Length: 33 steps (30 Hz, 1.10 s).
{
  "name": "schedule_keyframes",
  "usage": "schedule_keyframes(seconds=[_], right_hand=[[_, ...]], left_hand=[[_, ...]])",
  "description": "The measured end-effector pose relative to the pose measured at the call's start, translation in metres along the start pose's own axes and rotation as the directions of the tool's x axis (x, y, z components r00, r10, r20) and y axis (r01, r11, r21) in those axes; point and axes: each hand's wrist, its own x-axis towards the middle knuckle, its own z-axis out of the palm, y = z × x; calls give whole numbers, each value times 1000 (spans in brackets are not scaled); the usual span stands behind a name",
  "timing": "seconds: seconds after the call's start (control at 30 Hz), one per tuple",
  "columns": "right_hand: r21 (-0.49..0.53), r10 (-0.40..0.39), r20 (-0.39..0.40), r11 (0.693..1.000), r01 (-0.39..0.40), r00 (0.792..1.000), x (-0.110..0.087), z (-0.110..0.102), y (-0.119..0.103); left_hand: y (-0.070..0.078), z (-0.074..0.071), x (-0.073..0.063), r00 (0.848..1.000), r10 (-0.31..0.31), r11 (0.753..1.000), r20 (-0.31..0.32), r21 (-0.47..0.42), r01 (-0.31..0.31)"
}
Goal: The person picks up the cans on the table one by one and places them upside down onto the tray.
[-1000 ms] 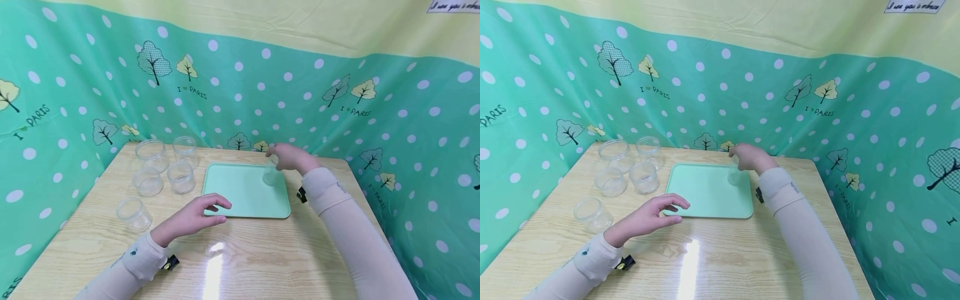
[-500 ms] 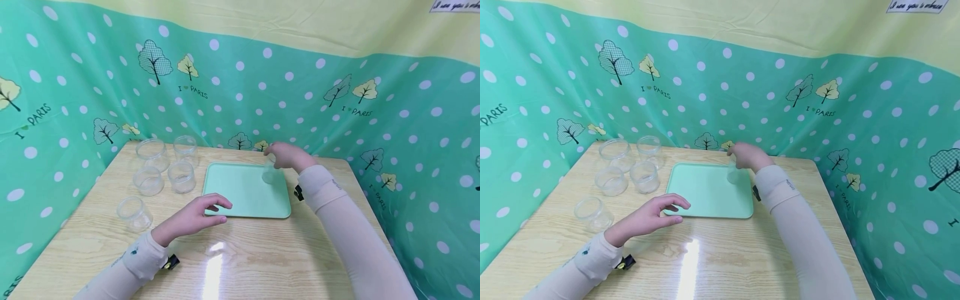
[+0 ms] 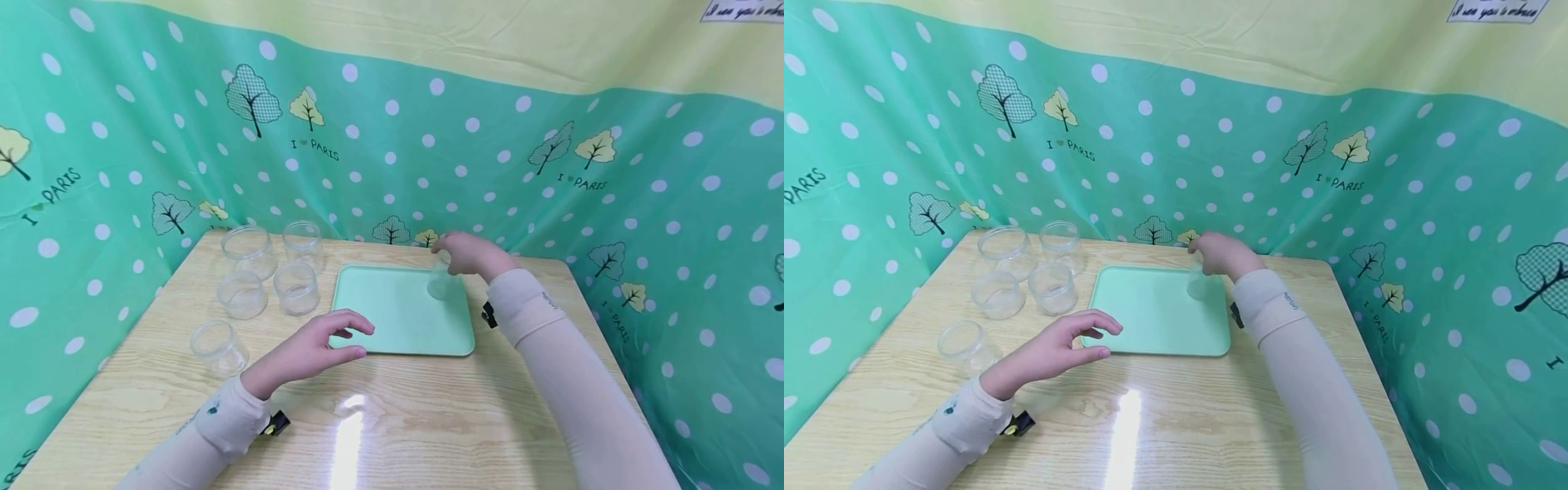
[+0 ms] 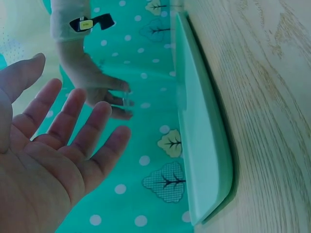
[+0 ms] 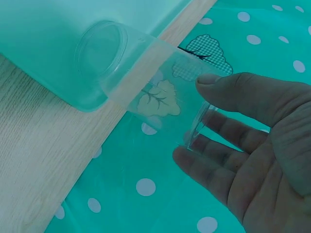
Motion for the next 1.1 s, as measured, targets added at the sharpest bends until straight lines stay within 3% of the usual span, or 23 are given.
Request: schedule_keyframes(seconds=[0.27,0.47,0.77,0.93,1.1], right_hand=[[13,-14,13,1000,14,1000,-3,-3,3],[25,-38,16,999,37,999,-9,-5,0],[-33,-134,-96,991,132,986,-19,-5,-7],[-89,-221,-201,974,207,954,-31,-2,-7],[-152,-355,-287,934,324,890,-40,-1,-15]], left_hand=[[2,-2,0,1000,18,1000,-24,10,-18],[1,-2,1,996,28,999,-81,-16,-30],[1,-2,0,993,38,999,-110,-32,-42],[3,-3,0,994,26,999,-108,-30,-30],[2,-3,0,993,34,999,-113,-29,-37]])
